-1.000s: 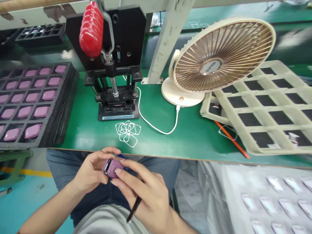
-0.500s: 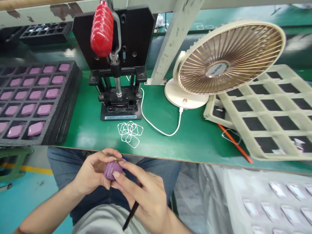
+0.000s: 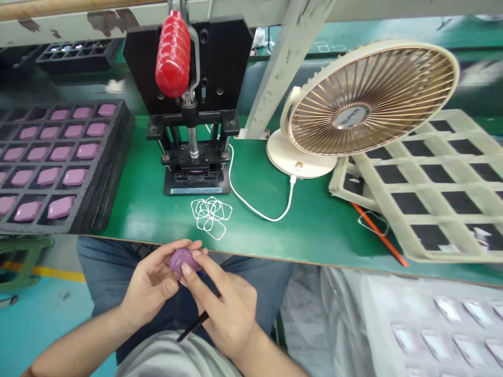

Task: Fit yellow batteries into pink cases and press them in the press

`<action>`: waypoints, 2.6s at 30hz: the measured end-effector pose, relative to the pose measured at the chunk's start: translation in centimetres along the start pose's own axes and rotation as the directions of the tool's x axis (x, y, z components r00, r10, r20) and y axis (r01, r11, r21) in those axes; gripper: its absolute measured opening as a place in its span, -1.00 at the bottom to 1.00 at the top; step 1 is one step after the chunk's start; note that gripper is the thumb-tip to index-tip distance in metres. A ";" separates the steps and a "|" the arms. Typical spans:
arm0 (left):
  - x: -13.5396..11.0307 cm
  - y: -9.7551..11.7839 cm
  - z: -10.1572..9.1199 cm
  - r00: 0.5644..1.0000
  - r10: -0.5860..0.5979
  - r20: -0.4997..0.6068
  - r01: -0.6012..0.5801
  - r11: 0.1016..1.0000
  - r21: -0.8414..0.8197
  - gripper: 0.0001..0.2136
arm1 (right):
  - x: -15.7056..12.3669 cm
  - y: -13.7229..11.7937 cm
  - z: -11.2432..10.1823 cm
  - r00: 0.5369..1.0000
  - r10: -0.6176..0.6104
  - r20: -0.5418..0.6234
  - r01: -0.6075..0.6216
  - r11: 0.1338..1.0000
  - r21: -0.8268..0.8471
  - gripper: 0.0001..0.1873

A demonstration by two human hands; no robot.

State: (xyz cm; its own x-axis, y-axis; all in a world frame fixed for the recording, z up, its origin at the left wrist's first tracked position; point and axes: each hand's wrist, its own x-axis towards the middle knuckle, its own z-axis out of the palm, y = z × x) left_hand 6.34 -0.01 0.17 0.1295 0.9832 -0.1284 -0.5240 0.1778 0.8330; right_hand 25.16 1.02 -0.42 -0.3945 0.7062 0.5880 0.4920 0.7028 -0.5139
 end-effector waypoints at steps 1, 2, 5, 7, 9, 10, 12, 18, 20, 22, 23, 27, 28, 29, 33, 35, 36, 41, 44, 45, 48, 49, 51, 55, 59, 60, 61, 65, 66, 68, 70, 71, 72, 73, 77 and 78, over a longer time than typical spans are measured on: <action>-0.2 -0.1 0.3 0.999 -0.003 -0.053 0.003 1.000 0.001 -0.61 | 0.2 -0.1 0.2 1.000 0.005 -0.027 -0.005 1.000 0.013 -0.65; -0.3 -0.2 0.5 0.995 -0.001 -0.103 0.001 1.000 -0.006 -0.68 | 0.5 -0.3 0.4 0.998 0.025 -0.056 -0.023 0.999 0.034 -0.67; -0.2 0.0 0.9 0.990 0.037 -0.133 -0.046 0.996 -0.071 -0.82 | 1.6 -0.7 0.3 0.977 0.185 -0.102 -0.173 0.978 0.118 -0.74; 0.1 0.4 0.9 0.995 0.063 -0.071 -0.072 0.988 -0.136 -0.84 | 2.4 -0.7 0.0 0.966 0.258 -0.015 -0.251 0.951 0.181 -0.74; 0.3 0.9 0.9 0.999 0.054 -0.010 -0.055 0.979 -0.195 -0.85 | 3.0 -0.6 -0.2 0.969 0.218 0.121 -0.241 0.942 0.233 -0.76; 0.4 1.0 0.9 0.999 0.042 0.015 -0.038 0.975 -0.219 -0.86 | 3.3 -0.5 -0.2 0.970 0.178 0.166 -0.217 0.943 0.253 -0.78; 0.5 1.0 0.9 0.998 0.032 0.053 -0.018 0.968 -0.249 -0.86 | 3.5 -0.4 -0.1 0.974 0.119 0.192 -0.172 0.941 0.291 -0.81; 0.4 0.2 0.3 0.988 0.082 0.128 -0.063 0.988 -0.142 -0.78 | 2.9 -0.5 0.4 0.968 0.198 0.155 -0.249 0.837 0.487 -0.85; 0.7 0.5 -0.4 0.975 0.136 0.175 -0.151 0.986 0.076 -0.68 | 2.7 -0.5 0.4 0.873 0.389 0.294 -0.482 0.603 0.636 -0.75; 1.1 1.2 -1.3 0.934 0.247 0.257 -0.330 0.870 0.366 -0.56 | 2.7 -0.6 0.3 0.693 0.499 0.520 -0.673 0.191 0.715 -0.53; 1.4 1.7 -1.8 0.895 0.317 0.314 -0.438 0.757 0.485 -0.50 | 2.8 -0.6 0.3 0.607 0.498 0.620 -0.712 -0.006 0.702 -0.46; 2.5 3.4 -2.7 0.690 0.458 0.561 -0.718 0.335 0.610 -0.59 | 3.0 -0.9 0.2 0.458 0.411 0.788 -0.764 -0.271 0.586 -0.36; 2.7 3.7 -2.7 0.659 0.464 0.591 -0.744 0.291 0.601 -0.63 | 3.0 -0.9 0.2 0.467 0.417 0.780 -0.789 -0.202 0.580 -0.33; 2.8 3.9 -2.6 0.641 0.476 0.602 -0.757 0.263 0.598 -0.67 | 2.8 -0.9 0.1 0.500 0.448 0.741 -0.805 -0.074 0.589 -0.32; 2.6 3.8 -2.1 0.665 0.522 0.533 -0.719 0.257 0.645 -0.76 | 1.9 -0.3 -0.2 0.864 0.441 0.245 -0.502 0.705 0.502 -0.56; 2.4 3.5 -2.0 0.708 0.522 0.476 -0.679 0.315 0.663 -0.79 | 1.5 0.2 -0.2 0.967 0.239 0.090 -0.256 0.902 0.348 -0.63; 2.3 3.3 -1.9 0.724 0.523 0.450 -0.664 0.351 0.660 -0.81 | 1.4 0.3 -0.1 0.986 0.160 0.057 -0.169 0.939 0.300 -0.64; 2.0 2.8 -1.5 0.778 0.512 0.364 -0.608 0.467 0.642 -0.81 | 2.0 0.3 0.5 0.995 0.069 -0.071 -0.043 0.948 0.316 -0.61; 2.2 3.8 -1.5 0.785 0.443 0.434 -0.598 0.358 0.717 -0.74 | 2.7 0.8 0.1 0.996 0.081 -0.035 -0.066 0.950 0.307 -0.64; 2.4 4.3 -1.7 0.777 0.415 0.473 -0.607 0.300 0.736 -0.73 | 3.1 1.2 -0.3 0.998 0.061 0.011 -0.062 0.959 0.275 -0.67; 3.6 6.4 -2.3 0.760 0.379 0.529 -0.619 0.172 0.766 -0.73 | 5.6 3.3 -2.8 0.988 -0.021 0.155 0.001 0.992 0.126 -0.73; 4.3 7.0 -2.5 0.759 0.397 0.516 -0.607 0.145 0.782 -0.75 | 7.1 4.0 -4.0 0.989 -0.035 0.142 0.026 0.998 0.062 -0.73; 6.2 8.0 -2.6 0.760 0.451 0.469 -0.565 0.101 0.819 -0.80 | 10.8 5.3 -6.5 0.999 -0.050 -0.015 0.049 0.995 -0.084 -0.73; 10.6 7.9 -1.8 0.799 0.401 0.448 -0.508 0.053 0.859 -0.88 | 19.5 6.1 -9.5 0.909 -0.314 -0.275 0.230 0.926 -0.299 -0.55; 12.9 6.5 -1.2 0.835 0.352 0.422 -0.456 0.014 0.890 -0.90 | 24.4 5.9 -8.2 0.849 -0.524 -0.075 0.486 0.827 -0.281 -0.56; 13.0 6.2 -1.2 0.841 0.351 0.412 -0.443 0.010 0.896 -0.90 | 25.0 5.8 -7.8 0.855 -0.517 -0.052 0.484 0.828 -0.282 -0.62; 13.0 6.0 -1.3 0.845 0.351 0.404 -0.434 0.007 0.901 -0.89 | 25.4 5.7 -7.4 0.865 -0.497 -0.062 0.461 0.838 -0.292 -0.63; 12.7 5.6 -1.6 0.853 0.348 0.389 -0.422 0.022 0.906 -0.89 | 27.9 3.7 -8.3 0.873 -0.415 -0.257 0.335 0.892 -0.303 -0.56; 12.7 5.5 -1.7 0.854 0.350 0.386 -0.422 0.032 0.906 -0.89 | 28.6 3.0 -9.0 0.878 -0.384 -0.286 0.298 0.906 -0.302 -0.53; 12.7 5.6 -1.9 0.852 0.366 0.375 -0.426 0.067 0.902 -0.89 | 29.5 1.8 -9.9 0.876 -0.349 -0.334 0.232 0.910 -0.343 -0.49; 12.4 5.9 -2.2 0.842 0.408 0.354 -0.431 0.114 0.895 -0.87 | 28.6 1.6 -9.9 0.831 -0.357 -0.426 0.182 0.899 -0.398 -0.55; 12.2 6.2 -2.5 0.833 0.437 0.339 -0.434 0.137 0.890 -0.87 | 27.4 1.9 -9.3 0.813 -0.382 -0.440 0.194 0.890 -0.413 -0.60; 11.9 6.6 -2.8 0.822 0.471 0.320 -0.435 0.156 0.887 -0.86 | 25.8 2.6 -8.5 0.810 -0.406 -0.423 0.226 0.882 -0.414 -0.63; 11.6 7.0 -3.1 0.810 0.504 0.299 -0.434 0.172 0.884 -0.87 | 23.9 3.5 -7.3 0.847 -0.431 -0.311 0.295 0.868 -0.398 -0.67; 10.2 7.9 -4.5 0.774 0.602 0.199 -0.401 0.221 0.889 -0.88 | 17.7 8.0 -2.1 0.925 -0.222 0.308 0.337 0.854 -0.397 -0.72; 10.0 7.9 -4.7 0.768 0.617 0.174 -0.390 0.234 0.890 -0.88 | 17.2 8.8 -1.1 0.916 -0.109 0.387 0.289 0.848 -0.445 -0.67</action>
State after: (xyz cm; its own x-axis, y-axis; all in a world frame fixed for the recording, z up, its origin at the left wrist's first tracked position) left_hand -0.46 11.43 2.90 -0.0769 0.8573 0.5091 0.5765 -0.3784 0.7242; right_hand 23.57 19.23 5.83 -0.7151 0.6035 0.3528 0.6485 0.7611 0.0124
